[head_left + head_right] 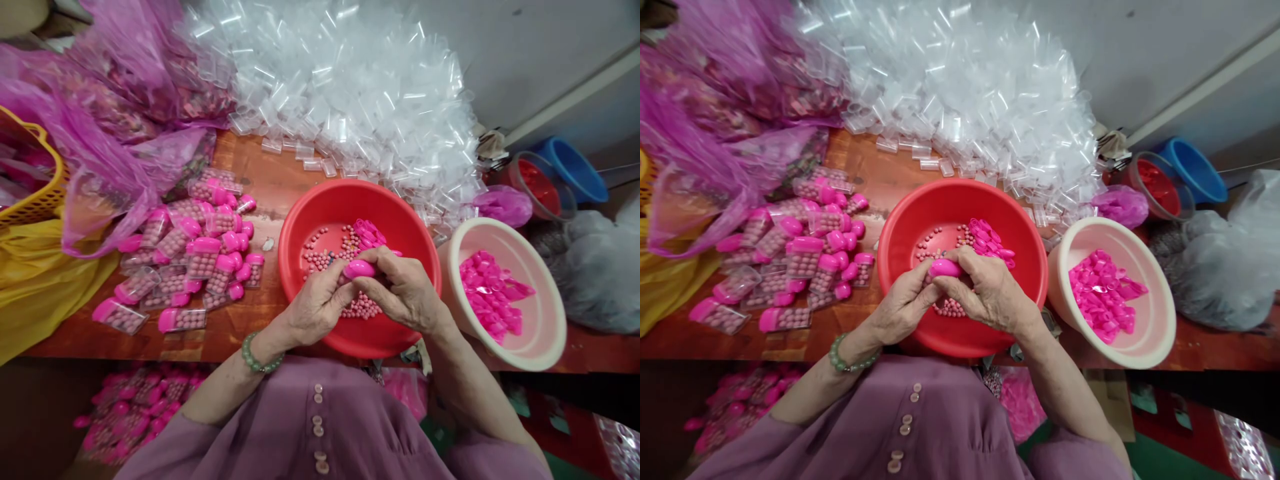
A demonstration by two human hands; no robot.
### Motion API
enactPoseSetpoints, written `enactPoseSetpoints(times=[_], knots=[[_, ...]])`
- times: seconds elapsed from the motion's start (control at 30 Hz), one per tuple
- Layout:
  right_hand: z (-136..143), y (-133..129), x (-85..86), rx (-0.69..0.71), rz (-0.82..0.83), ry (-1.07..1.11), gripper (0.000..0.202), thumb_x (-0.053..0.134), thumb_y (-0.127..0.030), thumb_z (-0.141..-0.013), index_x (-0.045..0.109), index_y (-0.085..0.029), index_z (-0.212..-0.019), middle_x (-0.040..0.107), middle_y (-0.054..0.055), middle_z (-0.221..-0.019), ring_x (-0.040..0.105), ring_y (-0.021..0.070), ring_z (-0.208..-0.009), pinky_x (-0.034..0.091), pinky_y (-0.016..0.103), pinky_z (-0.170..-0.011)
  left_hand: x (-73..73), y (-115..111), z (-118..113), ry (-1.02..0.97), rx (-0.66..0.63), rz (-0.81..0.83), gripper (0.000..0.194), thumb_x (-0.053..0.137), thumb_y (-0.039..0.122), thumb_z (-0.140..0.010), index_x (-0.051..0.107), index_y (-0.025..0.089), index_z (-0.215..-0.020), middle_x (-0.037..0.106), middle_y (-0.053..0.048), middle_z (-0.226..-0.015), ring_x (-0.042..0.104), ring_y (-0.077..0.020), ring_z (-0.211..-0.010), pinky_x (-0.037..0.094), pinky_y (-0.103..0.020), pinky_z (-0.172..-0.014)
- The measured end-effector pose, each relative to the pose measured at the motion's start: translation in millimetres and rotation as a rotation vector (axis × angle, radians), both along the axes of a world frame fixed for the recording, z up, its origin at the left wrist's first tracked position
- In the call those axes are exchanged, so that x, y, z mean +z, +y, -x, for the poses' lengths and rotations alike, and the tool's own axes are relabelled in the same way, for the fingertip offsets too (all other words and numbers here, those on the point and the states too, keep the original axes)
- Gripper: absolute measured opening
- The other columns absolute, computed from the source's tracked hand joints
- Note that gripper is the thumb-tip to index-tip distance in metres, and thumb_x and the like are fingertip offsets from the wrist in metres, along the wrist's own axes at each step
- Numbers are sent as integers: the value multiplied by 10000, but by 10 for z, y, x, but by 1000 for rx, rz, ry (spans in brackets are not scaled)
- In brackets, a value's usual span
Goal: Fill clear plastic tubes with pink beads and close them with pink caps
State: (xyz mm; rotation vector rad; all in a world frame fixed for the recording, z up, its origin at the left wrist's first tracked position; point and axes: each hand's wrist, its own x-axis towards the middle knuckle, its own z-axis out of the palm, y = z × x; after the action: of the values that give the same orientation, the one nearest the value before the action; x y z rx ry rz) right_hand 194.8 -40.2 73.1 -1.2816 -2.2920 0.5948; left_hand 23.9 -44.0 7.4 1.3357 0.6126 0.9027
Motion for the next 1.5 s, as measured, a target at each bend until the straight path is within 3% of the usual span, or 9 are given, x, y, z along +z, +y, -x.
enactPoseSetpoints(times=[0.2, 0.4, 0.5, 0.6, 0.7, 0.9, 0.97, 1.13, 1.5], knots=[[-4, 52, -16, 20, 90, 157, 213, 592, -392, -926, 583, -181, -950, 593, -38, -635, 450, 72, -481, 351, 206, -461, -15, 24, 16, -59, -59, 22, 318, 439, 409, -988, 550, 153, -1141, 547, -13, -836, 490, -121, -744, 432, -242, -710], [80, 52, -69, -80, -205, -203, 365, 479, -503, -955, 535, -179, -796, 553, -9, -586, 486, 115, -492, 311, 253, -490, -57, -21, -102, 182, 265, -392, 104, 406, 200, -966, 505, 169, -971, 587, -28, -809, 573, -143, -719, 458, -262, -667], [130, 33, -119, -111, -298, -335, 344, 378, -405, -999, 512, -187, -770, 534, -6, -573, 491, 125, -493, 285, 268, -494, -95, -66, -181, 270, 438, -589, 92, 401, 124, -942, 476, 175, -928, 596, -43, -813, 583, -152, -714, 469, -272, -668], [155, 23, -154, -92, -315, -322, 320, 311, -275, -1004, 479, -201, -741, 519, -6, -584, 489, 122, -498, 300, 268, -503, -110, -93, -206, 321, 472, -631, 93, 409, 102, -929, 471, 172, -929, 586, -44, -800, 568, -156, -706, 456, -275, -656], [144, 21, -146, -88, -305, -270, 328, 302, -275, -1009, 471, -210, -736, 514, -9, -588, 477, 122, -492, 319, 263, -501, -88, -73, -152, 276, 387, -506, 71, 416, 144, -939, 482, 169, -949, 570, -28, -785, 533, -141, -673, 432, -269, -638], [54, 14, -54, 1, 3, 51, 235, 533, -434, -955, 547, -200, -965, 655, 5, -728, 591, 123, -589, 429, 238, -555, -45, 71, 27, -168, -135, 150, 374, 476, 499, -954, 569, 139, -991, 517, 13, -685, 470, -103, -602, 411, -228, -577], [31, 19, -37, 16, 100, 128, 248, 619, -437, -909, 558, -208, -985, 658, -4, -716, 593, 121, -586, 430, 239, -545, -48, 105, 50, -288, -230, 286, 424, 512, 530, -930, 600, 125, -1022, 549, 3, -685, 493, -96, -578, 416, -214, -550], [1, 60, -30, 65, 109, 134, 323, 678, -474, -859, 568, -194, -975, 631, -19, -677, 560, 106, -552, 394, 237, -520, -27, 140, 57, -414, -273, 493, 442, 583, 555, -881, 636, 117, -912, 552, 14, -591, 497, -73, -468, 417, -195, -494], [8, 122, -10, 205, -210, -158, 417, 359, -558, -997, 524, -179, -946, 575, -9, -625, 523, 125, -532, 330, 253, -519, -24, 175, 96, -509, -377, 612, 460, 624, 538, -856, 579, 117, -676, 526, 23, -469, 458, -61, -366, 508, -217, -500]])
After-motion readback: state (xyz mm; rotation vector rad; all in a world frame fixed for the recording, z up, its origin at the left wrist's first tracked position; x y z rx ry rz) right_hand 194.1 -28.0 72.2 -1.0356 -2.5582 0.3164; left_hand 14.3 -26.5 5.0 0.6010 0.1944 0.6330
